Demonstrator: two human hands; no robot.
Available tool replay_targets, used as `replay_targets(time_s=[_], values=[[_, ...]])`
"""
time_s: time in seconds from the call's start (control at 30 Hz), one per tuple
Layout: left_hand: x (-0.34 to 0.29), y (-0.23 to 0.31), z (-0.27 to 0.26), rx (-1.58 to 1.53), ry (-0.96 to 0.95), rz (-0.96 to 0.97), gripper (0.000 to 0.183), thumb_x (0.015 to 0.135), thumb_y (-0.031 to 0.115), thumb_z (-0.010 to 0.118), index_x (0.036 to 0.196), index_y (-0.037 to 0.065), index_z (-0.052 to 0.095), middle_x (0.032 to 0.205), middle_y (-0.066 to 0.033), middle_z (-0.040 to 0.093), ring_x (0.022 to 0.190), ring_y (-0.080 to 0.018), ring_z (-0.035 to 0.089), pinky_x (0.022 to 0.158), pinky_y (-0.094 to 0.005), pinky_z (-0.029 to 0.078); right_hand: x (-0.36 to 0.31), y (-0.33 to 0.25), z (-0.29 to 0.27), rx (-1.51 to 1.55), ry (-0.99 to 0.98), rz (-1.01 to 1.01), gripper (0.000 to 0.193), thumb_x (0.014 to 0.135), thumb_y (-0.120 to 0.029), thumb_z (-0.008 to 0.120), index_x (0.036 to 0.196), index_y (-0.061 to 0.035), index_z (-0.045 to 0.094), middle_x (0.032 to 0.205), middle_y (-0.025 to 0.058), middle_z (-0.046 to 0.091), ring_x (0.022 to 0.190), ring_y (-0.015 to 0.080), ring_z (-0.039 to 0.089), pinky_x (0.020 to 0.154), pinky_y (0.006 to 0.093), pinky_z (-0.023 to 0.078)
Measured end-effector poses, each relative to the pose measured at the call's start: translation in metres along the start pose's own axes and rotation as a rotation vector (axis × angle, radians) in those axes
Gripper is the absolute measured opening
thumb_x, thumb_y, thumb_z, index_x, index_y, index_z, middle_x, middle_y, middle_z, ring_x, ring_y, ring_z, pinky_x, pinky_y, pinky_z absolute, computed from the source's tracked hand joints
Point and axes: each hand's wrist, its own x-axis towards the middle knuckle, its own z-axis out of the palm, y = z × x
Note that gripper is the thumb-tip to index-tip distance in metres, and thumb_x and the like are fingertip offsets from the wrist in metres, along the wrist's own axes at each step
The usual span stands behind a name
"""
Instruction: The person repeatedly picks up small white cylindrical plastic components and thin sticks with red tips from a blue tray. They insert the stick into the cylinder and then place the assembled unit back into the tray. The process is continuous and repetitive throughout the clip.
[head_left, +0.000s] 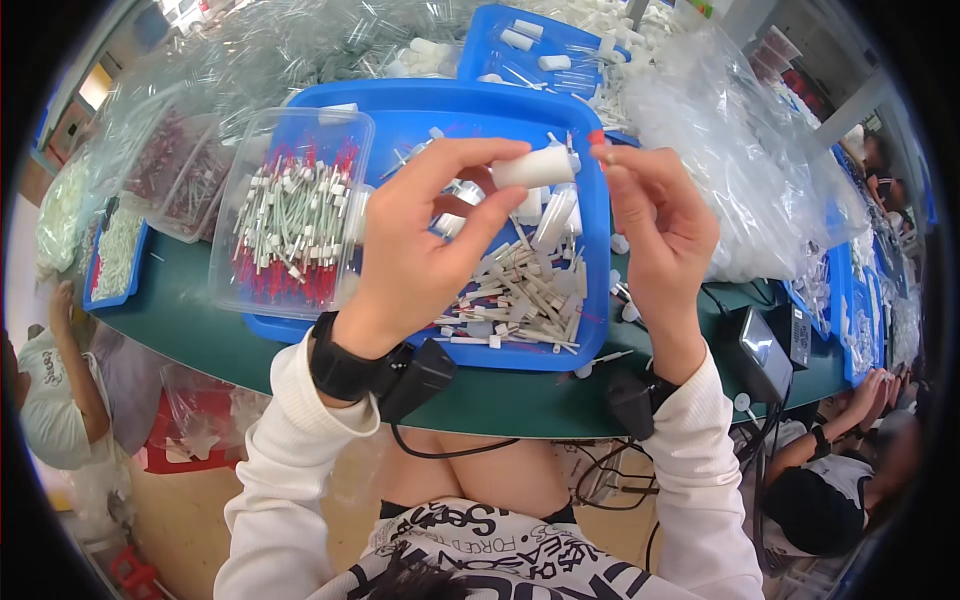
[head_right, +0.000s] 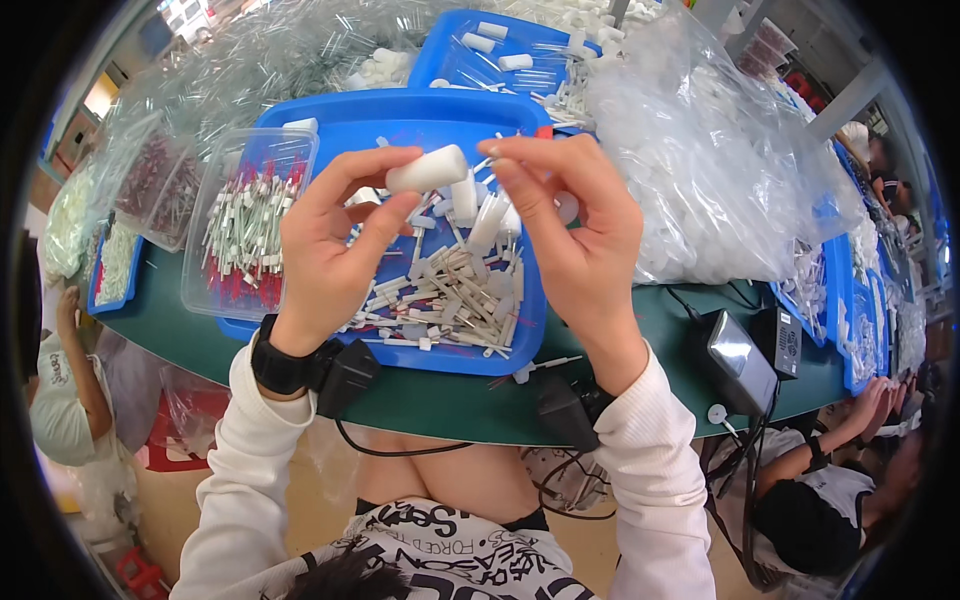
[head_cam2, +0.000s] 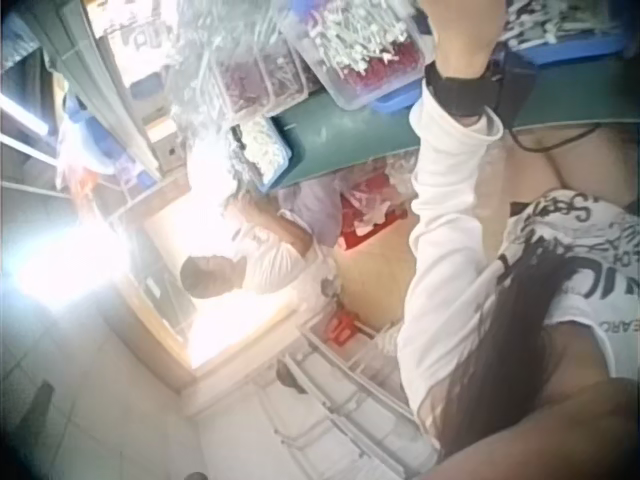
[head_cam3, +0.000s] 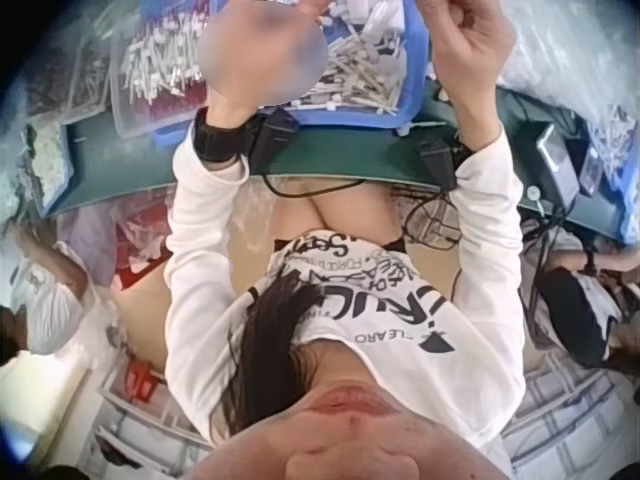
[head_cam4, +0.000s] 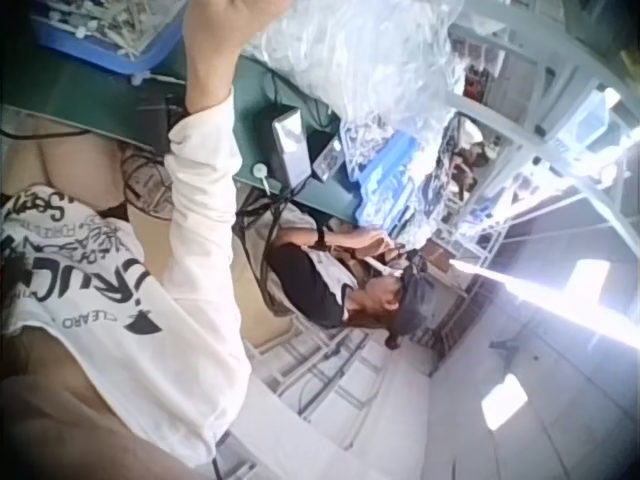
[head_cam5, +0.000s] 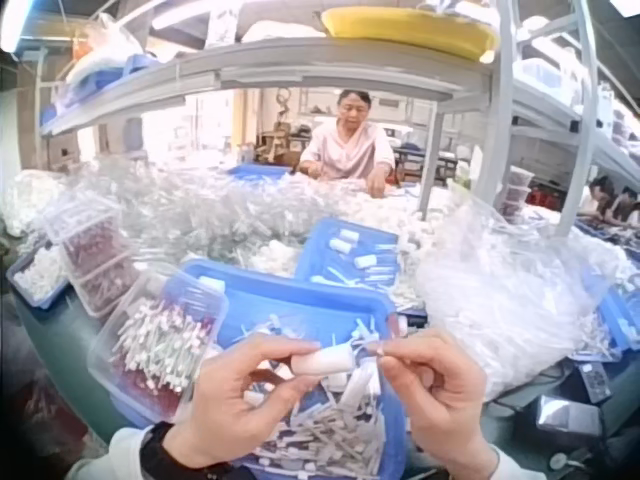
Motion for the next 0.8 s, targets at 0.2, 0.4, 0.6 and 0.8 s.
replay_targets(time_s=[0.2,0.4,0.6,0.8], values=[[-0.0017,-0.0061,-0.0007,-0.112,-0.013,0.016,0.024,0.08,-0.001,0.062,0.103,0.001,0.062,0.094,-0.0089,0.062,0.08,-0.014,0.06,0.065,-0.0241,0.052,0.0007,-0.002,-0.0005,-0.162,-0.075,-0.018,0.011,0.079,-0.003,0.065,0.088,-0.0072,0.069,0.071,0.0008,0.061,0.055,0.0051,0.047,0.045,0.0214,0.031],[-0.002,-0.0055,-0.0031,-0.007,-0.033,0.06,0.023,0.079,-0.002,0.062,0.101,0.001,0.063,0.09,-0.0092,0.063,0.077,-0.015,0.06,0.066,-0.0254,0.052,0.0034,-0.0035,-0.0028,-0.374,-0.121,-0.213,0.01,0.073,-0.003,0.068,0.083,-0.0059,0.067,0.066,0.002,0.059,0.054,0.0113,0.052,0.046,0.0242,0.036],[-0.0016,-0.0053,-0.0025,0.117,-0.052,0.109,0.023,0.076,-0.004,0.063,0.098,0.004,0.064,0.089,-0.0083,0.063,0.076,-0.0174,0.061,0.065,-0.0271,0.053,0.005,0.0,-0.0062,-0.55,-0.195,-0.416,0.014,0.07,-0.002,0.067,0.083,-0.0047,0.063,0.066,0.0026,0.057,0.058,0.0171,0.054,0.051,0.027,0.04],[-0.0037,-0.0081,0.0007,0.043,-0.044,0.091,0.024,0.073,-0.008,0.063,0.095,0.003,0.065,0.091,-0.0086,0.063,0.082,-0.0181,0.063,0.066,-0.0272,0.055,-0.002,-0.0065,-0.0016,-0.404,-0.227,-0.315,0.034,0.07,0.002,0.06,0.102,0.0013,0.051,0.091,0.0125,0.056,0.068,0.0258,0.052,0.064,0.0294,0.044]])
